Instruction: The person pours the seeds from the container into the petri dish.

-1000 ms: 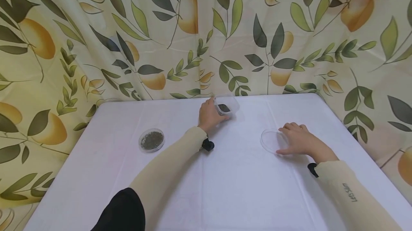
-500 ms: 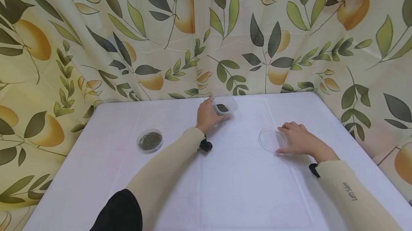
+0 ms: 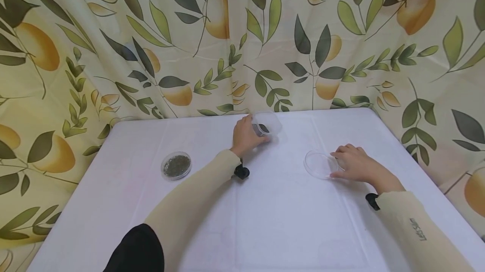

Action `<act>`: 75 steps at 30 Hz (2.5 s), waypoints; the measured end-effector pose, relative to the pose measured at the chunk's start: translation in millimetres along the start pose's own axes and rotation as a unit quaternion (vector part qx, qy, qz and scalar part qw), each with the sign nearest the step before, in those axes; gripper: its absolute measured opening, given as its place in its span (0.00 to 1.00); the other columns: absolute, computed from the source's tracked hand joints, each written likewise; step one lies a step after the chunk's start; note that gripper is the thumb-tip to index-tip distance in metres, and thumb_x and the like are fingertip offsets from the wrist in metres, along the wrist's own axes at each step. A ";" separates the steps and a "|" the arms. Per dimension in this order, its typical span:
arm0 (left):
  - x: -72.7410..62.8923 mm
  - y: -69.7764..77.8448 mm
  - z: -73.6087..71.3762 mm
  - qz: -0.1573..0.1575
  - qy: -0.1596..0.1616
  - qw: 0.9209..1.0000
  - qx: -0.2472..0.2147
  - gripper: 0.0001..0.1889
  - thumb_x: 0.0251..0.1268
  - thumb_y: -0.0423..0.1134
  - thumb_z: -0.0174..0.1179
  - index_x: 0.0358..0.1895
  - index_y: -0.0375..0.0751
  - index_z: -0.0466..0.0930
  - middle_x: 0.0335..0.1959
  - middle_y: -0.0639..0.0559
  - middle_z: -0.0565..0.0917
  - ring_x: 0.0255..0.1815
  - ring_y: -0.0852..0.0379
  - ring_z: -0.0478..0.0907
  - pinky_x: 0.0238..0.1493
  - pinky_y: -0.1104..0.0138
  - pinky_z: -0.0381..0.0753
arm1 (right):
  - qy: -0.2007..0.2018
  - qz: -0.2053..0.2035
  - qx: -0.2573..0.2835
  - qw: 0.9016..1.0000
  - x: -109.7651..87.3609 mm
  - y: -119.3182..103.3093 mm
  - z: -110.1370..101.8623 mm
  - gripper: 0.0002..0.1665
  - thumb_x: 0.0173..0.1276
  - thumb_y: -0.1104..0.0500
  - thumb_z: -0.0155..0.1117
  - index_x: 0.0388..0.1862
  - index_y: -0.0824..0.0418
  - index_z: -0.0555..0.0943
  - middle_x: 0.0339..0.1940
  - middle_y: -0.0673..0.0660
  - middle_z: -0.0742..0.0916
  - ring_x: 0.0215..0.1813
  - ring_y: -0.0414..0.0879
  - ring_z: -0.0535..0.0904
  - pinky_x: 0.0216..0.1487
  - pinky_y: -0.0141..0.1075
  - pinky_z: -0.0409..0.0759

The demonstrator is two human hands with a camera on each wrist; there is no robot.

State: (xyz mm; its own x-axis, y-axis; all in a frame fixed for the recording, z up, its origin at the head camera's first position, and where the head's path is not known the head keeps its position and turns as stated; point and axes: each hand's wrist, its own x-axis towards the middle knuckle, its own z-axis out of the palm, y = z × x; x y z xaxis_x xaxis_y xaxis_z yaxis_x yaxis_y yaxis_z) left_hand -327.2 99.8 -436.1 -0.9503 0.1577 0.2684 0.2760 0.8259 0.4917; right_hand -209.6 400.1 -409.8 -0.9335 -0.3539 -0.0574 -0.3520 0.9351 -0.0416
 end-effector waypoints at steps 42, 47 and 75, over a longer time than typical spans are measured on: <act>-16.7 40.3 0.3 0.152 0.003 0.988 0.023 0.48 0.39 0.61 0.72 0.64 0.41 0.65 0.58 0.52 0.76 0.62 0.56 0.71 0.67 0.66 0.65 | 0.046 -0.022 -0.046 0.998 -10.1 -0.5 10.2 0.36 0.55 0.44 0.68 0.54 0.69 0.76 0.52 0.69 0.79 0.56 0.64 0.72 0.55 0.61 0.66; -16.7 46.7 6.1 0.182 0.015 0.981 0.062 0.49 0.38 0.63 0.72 0.64 0.41 0.65 0.58 0.51 0.76 0.61 0.55 0.71 0.67 0.66 0.65 | 0.036 -0.012 -0.044 0.998 -10.4 -0.2 11.5 0.36 0.55 0.45 0.68 0.55 0.69 0.76 0.53 0.69 0.79 0.57 0.64 0.71 0.56 0.61 0.66; -24.5 62.8 10.2 0.215 -0.003 0.968 0.127 0.48 0.42 0.65 0.68 0.67 0.43 0.62 0.61 0.54 0.73 0.63 0.58 0.68 0.68 0.66 0.63 | 0.016 0.018 -0.037 0.999 -3.2 0.5 13.9 0.49 0.52 0.30 0.64 0.57 0.70 0.74 0.55 0.70 0.78 0.59 0.65 0.69 0.57 0.63 0.63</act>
State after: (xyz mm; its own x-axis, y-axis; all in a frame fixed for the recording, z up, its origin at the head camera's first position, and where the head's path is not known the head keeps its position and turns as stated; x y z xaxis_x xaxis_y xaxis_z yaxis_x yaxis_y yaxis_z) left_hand -288.0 153.3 -420.3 -0.7568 0.5186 0.3978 0.6024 0.7897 0.1164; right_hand -205.8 401.4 -423.5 -0.9468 -0.3209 -0.0255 -0.3216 0.9462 0.0344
